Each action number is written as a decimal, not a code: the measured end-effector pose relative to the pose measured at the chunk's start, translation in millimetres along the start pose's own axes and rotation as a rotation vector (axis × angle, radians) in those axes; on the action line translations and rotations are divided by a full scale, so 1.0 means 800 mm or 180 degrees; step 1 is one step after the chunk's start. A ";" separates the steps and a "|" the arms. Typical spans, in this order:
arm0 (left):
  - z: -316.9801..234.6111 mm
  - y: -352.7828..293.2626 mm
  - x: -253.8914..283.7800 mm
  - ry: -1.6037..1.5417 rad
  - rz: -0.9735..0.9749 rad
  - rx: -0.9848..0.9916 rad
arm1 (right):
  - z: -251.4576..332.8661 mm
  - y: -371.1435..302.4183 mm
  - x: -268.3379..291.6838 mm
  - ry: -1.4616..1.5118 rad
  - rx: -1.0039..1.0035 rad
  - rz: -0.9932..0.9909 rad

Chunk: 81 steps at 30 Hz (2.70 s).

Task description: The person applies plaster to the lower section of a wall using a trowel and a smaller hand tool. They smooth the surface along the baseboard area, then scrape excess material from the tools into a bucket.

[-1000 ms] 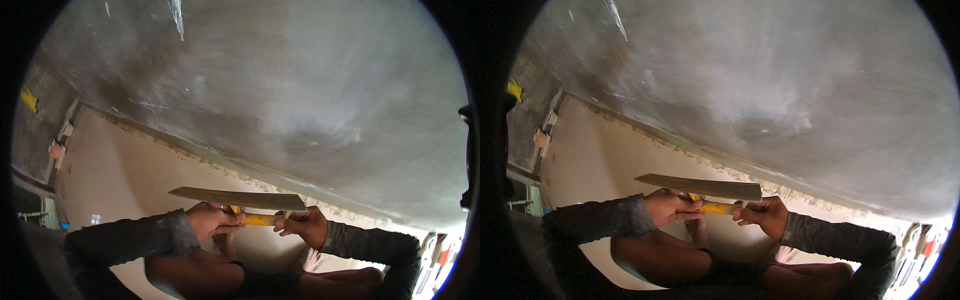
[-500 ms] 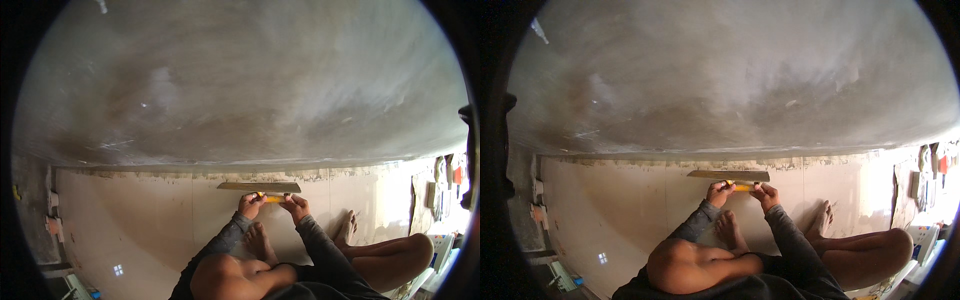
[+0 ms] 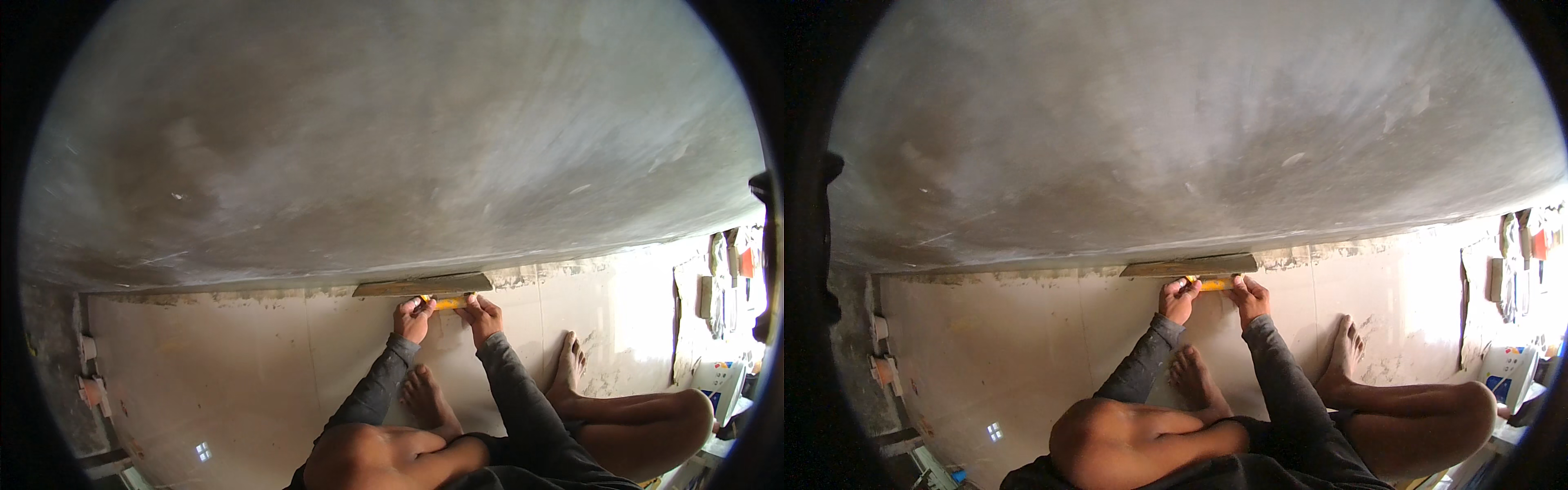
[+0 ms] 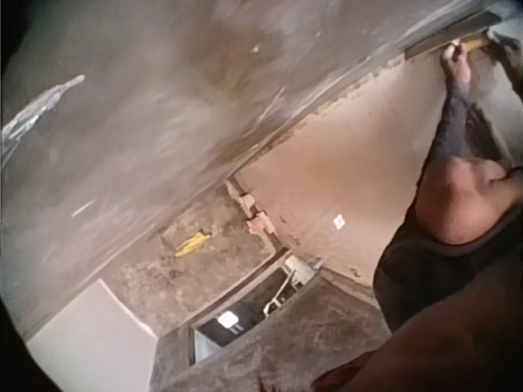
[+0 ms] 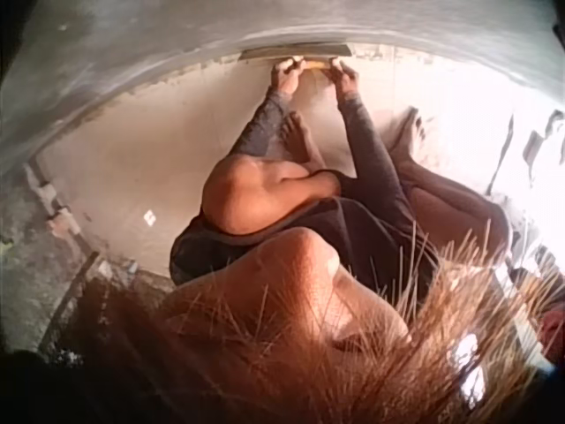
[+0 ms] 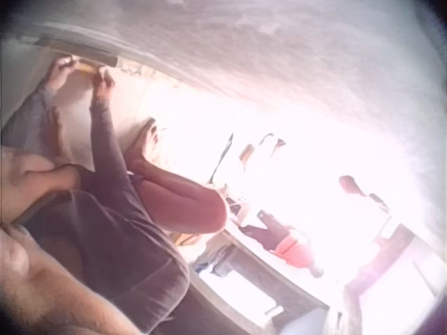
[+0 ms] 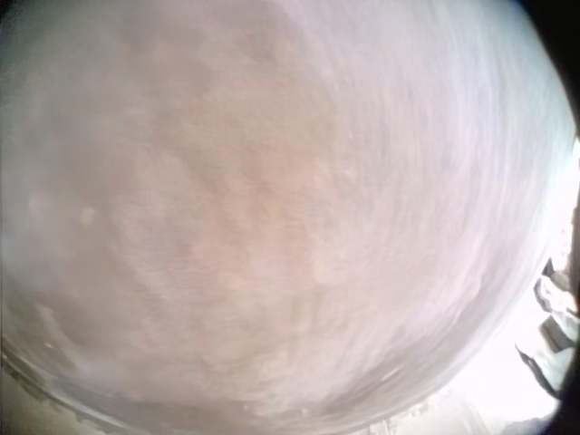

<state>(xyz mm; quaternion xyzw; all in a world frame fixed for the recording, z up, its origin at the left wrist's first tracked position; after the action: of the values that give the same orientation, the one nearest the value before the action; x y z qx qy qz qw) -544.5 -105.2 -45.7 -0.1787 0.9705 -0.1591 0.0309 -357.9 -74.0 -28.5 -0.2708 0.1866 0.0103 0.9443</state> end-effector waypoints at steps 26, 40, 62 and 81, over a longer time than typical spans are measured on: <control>-0.027 -0.036 -0.001 0.0677 -0.0073 -0.0613 | 0.025 -0.040 0.002 -0.0371 0.0042 0.0226; -0.101 -0.028 -0.022 0.0661 -0.0085 -0.0640 | 0.093 -0.040 -0.016 -0.0515 0.0538 0.0096; -0.033 -0.030 -0.092 0.0281 0.0543 -0.0381 | 0.065 -0.026 0.083 -0.0262 0.0079 -0.0178; -0.123 -0.038 -0.134 0.0071 0.0274 -0.0735 | 0.169 -0.046 0.073 -0.0254 0.0701 -0.0070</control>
<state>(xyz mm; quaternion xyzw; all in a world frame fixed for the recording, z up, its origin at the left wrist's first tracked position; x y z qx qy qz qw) -445.2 -64.7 57.8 -0.1375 0.9894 -0.0467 0.0061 -252.0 -40.9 75.1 -0.1667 0.1459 -0.0098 0.9751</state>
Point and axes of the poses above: each hand's wrist, its own y-axis towards the middle knuckle, its own x-axis out of the back of the hand, z = x × y, the point moved 4 cm from there along y, towards the middle knuckle
